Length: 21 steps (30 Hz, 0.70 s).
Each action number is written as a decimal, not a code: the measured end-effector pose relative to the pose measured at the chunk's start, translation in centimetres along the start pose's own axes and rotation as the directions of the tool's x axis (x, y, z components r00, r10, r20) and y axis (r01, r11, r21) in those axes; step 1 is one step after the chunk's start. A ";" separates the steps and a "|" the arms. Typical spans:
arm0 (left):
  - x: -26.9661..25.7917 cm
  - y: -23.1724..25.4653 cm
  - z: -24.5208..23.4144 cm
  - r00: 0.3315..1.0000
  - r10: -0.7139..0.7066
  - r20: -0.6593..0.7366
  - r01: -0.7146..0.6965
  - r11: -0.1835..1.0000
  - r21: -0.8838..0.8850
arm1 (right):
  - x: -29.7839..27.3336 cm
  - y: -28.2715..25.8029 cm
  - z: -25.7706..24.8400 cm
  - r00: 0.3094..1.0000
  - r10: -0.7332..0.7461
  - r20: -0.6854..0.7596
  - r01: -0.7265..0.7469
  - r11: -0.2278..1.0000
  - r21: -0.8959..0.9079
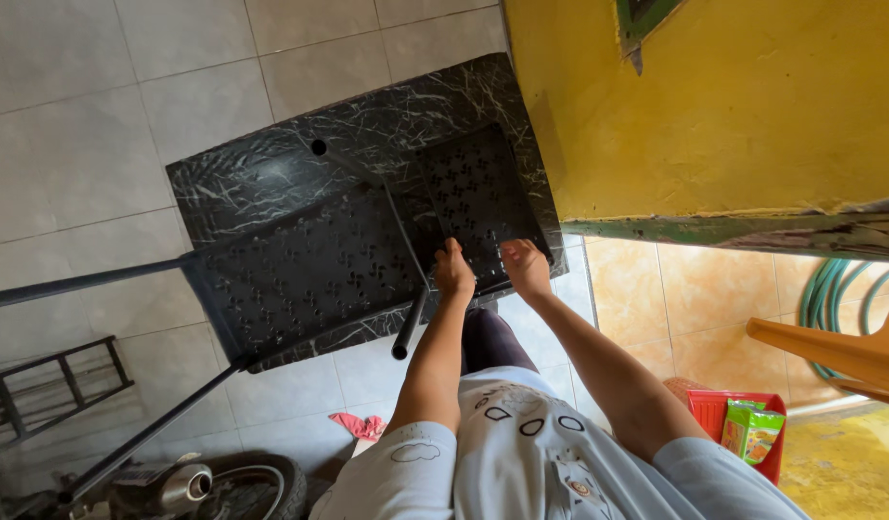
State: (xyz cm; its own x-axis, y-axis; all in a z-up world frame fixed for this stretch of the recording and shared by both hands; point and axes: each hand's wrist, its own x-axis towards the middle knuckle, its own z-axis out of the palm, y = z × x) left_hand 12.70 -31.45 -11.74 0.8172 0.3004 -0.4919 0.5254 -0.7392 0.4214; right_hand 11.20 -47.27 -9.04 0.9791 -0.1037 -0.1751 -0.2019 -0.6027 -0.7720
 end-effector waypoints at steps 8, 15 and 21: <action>-4.5 3.8 -4.0 0.988 0.113 -0.106 -0.131 0.974 -0.187 | 0.5 -3.6 -5.2 0.981 -0.194 -0.031 0.181 0.954 -0.240; -10.9 8.0 -9.3 0.908 0.258 -0.330 -0.372 0.859 -0.352 | 0.5 -8.1 -11.6 0.934 -0.353 -0.059 0.320 0.896 -0.309; -16.6 11.9 -14.4 0.907 0.272 -0.322 -0.413 0.721 -0.556 | -1.6 -14.4 -17.9 0.887 -0.445 -0.122 0.382 0.856 -0.347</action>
State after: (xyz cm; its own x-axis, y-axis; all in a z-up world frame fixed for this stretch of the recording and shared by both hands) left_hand 8.76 -36.55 12.43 0.9602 0.2659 -0.0862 0.1727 -0.3220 0.9308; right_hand 13.03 -52.61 13.29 0.9615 0.0797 0.2629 0.2099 -0.8306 -0.5158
